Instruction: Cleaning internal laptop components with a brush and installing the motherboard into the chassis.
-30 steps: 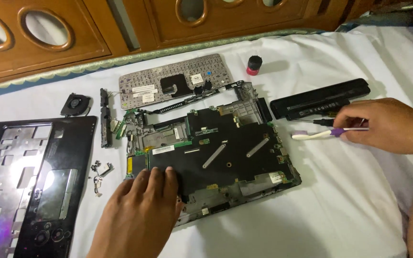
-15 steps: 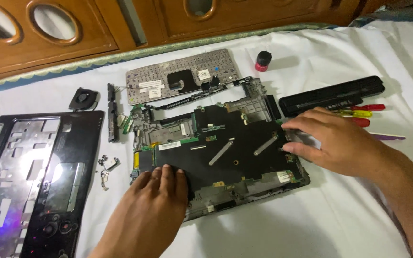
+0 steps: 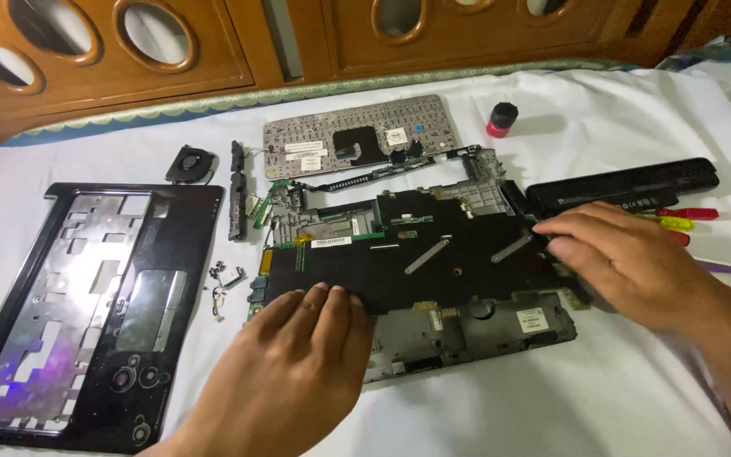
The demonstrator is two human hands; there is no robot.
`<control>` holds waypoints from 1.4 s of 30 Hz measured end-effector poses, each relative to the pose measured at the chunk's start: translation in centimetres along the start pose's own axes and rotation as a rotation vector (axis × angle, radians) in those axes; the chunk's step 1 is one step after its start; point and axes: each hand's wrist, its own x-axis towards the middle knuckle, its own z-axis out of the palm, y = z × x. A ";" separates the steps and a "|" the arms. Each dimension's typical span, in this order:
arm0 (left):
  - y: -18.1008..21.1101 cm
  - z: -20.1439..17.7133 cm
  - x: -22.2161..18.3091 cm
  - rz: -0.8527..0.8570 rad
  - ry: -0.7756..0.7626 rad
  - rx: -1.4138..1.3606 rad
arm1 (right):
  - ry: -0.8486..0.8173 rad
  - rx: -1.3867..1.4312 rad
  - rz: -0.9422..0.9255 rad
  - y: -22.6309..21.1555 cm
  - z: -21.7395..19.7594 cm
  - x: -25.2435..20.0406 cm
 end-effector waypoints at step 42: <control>-9.1 -2.3 1.3 -0.500 0.436 -0.382 | 0.712 0.901 0.224 -3.1 -1.2 1.3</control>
